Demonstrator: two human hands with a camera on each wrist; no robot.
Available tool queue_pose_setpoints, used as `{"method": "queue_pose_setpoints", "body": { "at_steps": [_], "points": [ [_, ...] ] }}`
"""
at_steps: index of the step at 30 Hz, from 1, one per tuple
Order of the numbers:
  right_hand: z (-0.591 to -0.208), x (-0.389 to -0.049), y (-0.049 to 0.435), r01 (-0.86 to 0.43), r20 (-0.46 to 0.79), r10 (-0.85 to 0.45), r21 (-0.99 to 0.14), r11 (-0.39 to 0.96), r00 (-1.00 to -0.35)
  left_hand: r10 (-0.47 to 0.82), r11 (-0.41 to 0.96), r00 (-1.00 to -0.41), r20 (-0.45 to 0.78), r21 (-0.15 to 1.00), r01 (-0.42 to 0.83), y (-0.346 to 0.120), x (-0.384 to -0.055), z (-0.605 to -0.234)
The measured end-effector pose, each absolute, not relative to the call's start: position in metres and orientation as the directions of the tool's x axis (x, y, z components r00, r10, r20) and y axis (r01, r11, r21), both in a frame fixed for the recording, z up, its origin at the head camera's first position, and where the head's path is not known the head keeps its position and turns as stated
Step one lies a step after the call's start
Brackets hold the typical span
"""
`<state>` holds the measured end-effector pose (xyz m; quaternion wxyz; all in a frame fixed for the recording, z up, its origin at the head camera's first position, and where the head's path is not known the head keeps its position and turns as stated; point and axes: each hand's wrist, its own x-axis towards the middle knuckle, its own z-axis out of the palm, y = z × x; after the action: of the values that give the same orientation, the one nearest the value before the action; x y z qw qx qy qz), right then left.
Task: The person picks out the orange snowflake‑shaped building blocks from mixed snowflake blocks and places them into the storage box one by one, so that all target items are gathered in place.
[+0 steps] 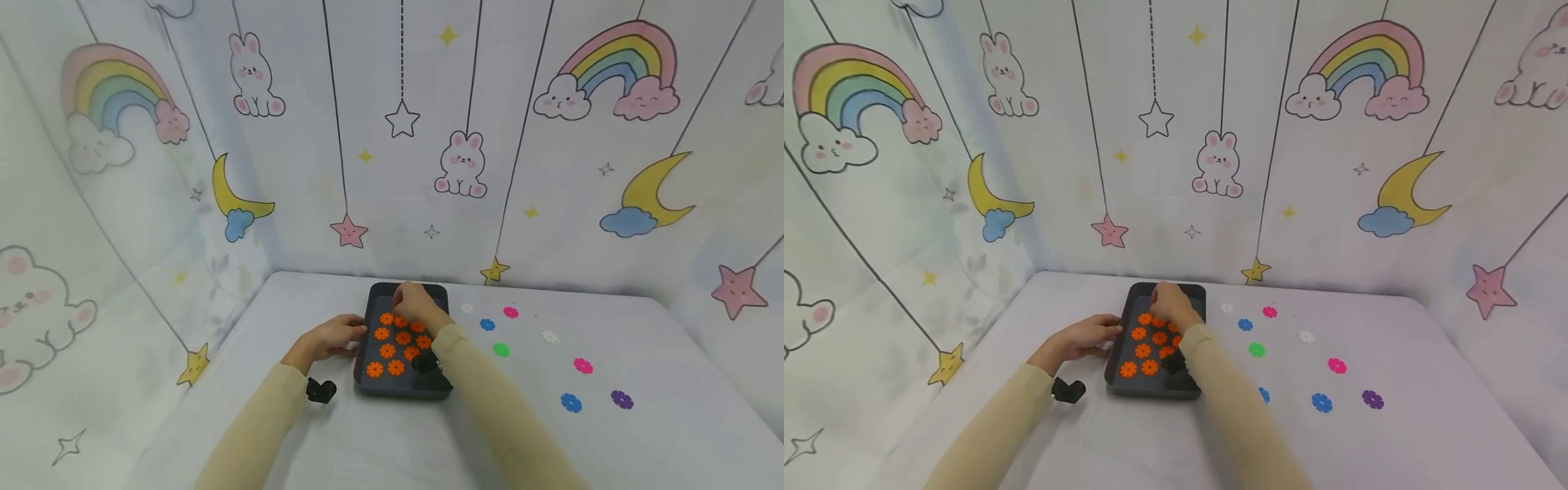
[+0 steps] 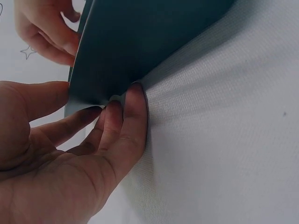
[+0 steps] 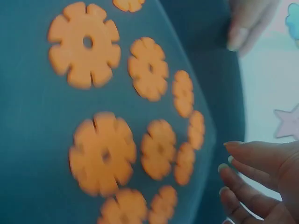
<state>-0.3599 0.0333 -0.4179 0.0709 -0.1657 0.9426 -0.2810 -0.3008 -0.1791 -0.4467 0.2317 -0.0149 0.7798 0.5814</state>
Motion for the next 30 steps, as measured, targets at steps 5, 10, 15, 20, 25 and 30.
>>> {"method": "queue_pose_setpoints", "body": {
  "at_steps": [5,10,15,20,25,30],
  "points": [
    [-0.391,-0.353,0.059,-0.384,0.022,-0.438,-0.522,0.762,-0.899,0.241,0.321,-0.897,-0.371,0.903,-0.287,-0.181,-0.304,-0.445],
    [-0.379,-0.337,0.093,-0.497,0.094,-0.524,-0.493,0.714,-0.846,0.234,0.328,-0.896,-0.377,0.898,-0.293,-0.185,-0.304,-0.447],
    [-0.376,-0.317,0.129,-0.526,0.124,-0.542,-0.491,0.695,-0.831,0.226,0.333,-0.898,-0.378,0.896,-0.293,-0.189,-0.304,-0.45],
    [-0.375,-0.301,0.171,-0.549,0.158,-0.548,-0.476,0.687,-0.822,0.231,0.345,-0.904,-0.36,0.899,-0.27,-0.191,-0.304,-0.448],
    [-0.368,-0.286,0.223,-0.529,0.195,-0.497,-0.426,0.733,-0.846,0.25,0.4,-0.906,-0.342,0.888,-0.225,-0.197,-0.299,-0.444],
    [-0.361,-0.276,0.287,-0.484,0.256,-0.419,-0.3,0.822,-0.871,0.237,0.554,-0.947,-0.218,0.831,-0.052,-0.225,-0.287,-0.425]
  ]
}}
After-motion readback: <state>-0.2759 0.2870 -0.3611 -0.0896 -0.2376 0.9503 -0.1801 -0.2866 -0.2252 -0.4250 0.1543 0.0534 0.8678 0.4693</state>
